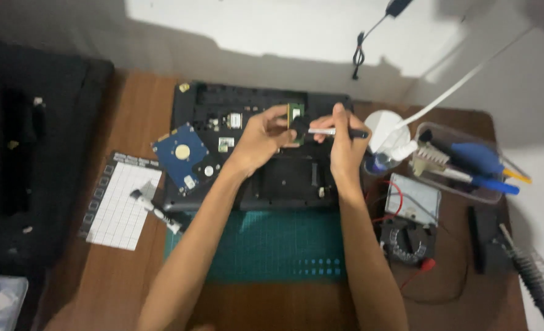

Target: Cleaning the gold contacts of a laptop RAM module using an eraser to remove oxidation.

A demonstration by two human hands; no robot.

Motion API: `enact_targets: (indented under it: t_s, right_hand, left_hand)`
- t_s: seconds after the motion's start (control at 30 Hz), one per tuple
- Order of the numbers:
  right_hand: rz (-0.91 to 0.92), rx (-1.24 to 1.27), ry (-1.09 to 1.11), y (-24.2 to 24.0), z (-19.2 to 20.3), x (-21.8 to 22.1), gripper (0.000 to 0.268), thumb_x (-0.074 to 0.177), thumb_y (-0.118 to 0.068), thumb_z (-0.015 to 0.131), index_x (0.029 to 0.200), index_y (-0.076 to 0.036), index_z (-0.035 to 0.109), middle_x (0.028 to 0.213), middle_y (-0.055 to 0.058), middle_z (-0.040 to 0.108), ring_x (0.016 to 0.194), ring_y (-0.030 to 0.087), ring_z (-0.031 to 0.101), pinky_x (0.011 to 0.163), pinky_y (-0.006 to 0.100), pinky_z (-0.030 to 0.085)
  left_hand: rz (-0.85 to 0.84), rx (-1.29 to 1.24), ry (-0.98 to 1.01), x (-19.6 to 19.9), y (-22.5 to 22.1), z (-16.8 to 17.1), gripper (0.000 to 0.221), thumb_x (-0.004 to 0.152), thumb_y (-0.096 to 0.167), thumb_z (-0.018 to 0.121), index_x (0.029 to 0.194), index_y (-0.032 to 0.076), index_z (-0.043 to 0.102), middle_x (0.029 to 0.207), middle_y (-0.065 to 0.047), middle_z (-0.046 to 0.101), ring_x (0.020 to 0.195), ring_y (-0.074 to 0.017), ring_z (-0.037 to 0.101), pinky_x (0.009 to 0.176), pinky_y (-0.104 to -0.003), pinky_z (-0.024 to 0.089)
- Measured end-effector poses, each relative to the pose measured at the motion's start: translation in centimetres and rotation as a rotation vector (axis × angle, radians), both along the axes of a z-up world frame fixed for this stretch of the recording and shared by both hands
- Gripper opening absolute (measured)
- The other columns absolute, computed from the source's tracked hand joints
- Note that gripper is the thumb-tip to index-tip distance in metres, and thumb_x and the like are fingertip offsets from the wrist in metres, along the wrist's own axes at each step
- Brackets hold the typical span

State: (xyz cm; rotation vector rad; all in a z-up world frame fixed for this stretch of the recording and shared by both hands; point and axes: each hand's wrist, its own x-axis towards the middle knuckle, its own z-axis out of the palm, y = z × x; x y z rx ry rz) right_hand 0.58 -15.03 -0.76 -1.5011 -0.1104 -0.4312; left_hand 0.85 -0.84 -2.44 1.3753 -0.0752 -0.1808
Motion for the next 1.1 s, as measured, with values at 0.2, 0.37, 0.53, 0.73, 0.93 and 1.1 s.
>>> enact_targets:
  t_s: [0.2,0.37,0.53,0.73,0.93,1.1]
  right_hand:
    - [-0.010,-0.004,0.038,0.2,0.4,0.0,0.041,0.094,-0.022,0.049,0.059,-0.002,0.055,0.061,0.016,0.063,0.044,0.016,0.058,0.043,0.020,0.046]
    - [-0.019,0.011,0.070,0.0,-0.1,0.4,0.041,0.094,-0.021,0.049,0.059,-0.002,0.055,0.061,0.017,0.063,0.044,0.016,0.057,0.042,0.021,0.045]
    - [-0.017,-0.017,0.108,0.5,-0.3,0.4,0.042,0.095,-0.023,0.048,0.059,-0.001,0.054,0.061,0.017,0.062,0.044,0.017,0.057,0.043,0.021,0.046]
    - [-0.051,-0.017,0.056,0.0,-1.0,0.9,0.035,0.094,-0.020,0.051,0.066,0.001,0.055,0.064,0.020,0.062,0.045,0.021,0.059,0.041,0.027,0.050]
    - [-0.123,0.034,-0.022,0.0,-1.2,0.7,0.023,0.089,-0.018,0.061,0.076,-0.001,0.053,0.069,0.016,0.061,0.049,0.020,0.061,0.043,0.026,0.052]
    - [-0.109,0.046,-0.046,-0.3,-1.8,1.2,0.023,0.087,-0.011,0.064,0.071,-0.001,0.052,0.064,0.015,0.058,0.044,0.017,0.057,0.038,0.024,0.047]
  left_hand:
    - [0.007,-0.033,0.052,-0.7,0.3,1.2,0.050,0.069,-0.005,0.065,0.118,0.004,0.057,0.091,-0.018,0.065,0.087,-0.0249,0.063,0.074,-0.035,0.054]
    - [-0.002,-0.039,0.059,-0.2,0.2,0.5,0.049,0.071,-0.005,0.063,0.118,0.006,0.058,0.092,-0.019,0.064,0.088,-0.0270,0.063,0.077,-0.037,0.053]
    - [0.013,-0.020,0.093,-0.5,0.9,0.7,0.049,0.072,0.002,0.065,0.121,0.004,0.056,0.095,-0.022,0.063,0.094,-0.0317,0.061,0.084,-0.044,0.049]
    - [0.008,-0.025,0.036,-0.4,0.4,0.9,0.043,0.071,0.001,0.065,0.114,0.007,0.060,0.088,-0.015,0.066,0.087,-0.0250,0.063,0.081,-0.039,0.051]
    - [0.024,0.000,-0.020,-0.3,0.3,-0.4,0.039,0.073,0.001,0.065,0.111,0.007,0.060,0.085,-0.012,0.065,0.084,-0.0207,0.062,0.079,-0.037,0.052]
    - [0.024,-0.002,0.030,-0.7,0.4,1.0,0.045,0.072,-0.003,0.064,0.116,0.006,0.058,0.086,-0.014,0.065,0.085,-0.0229,0.064,0.079,-0.038,0.052]
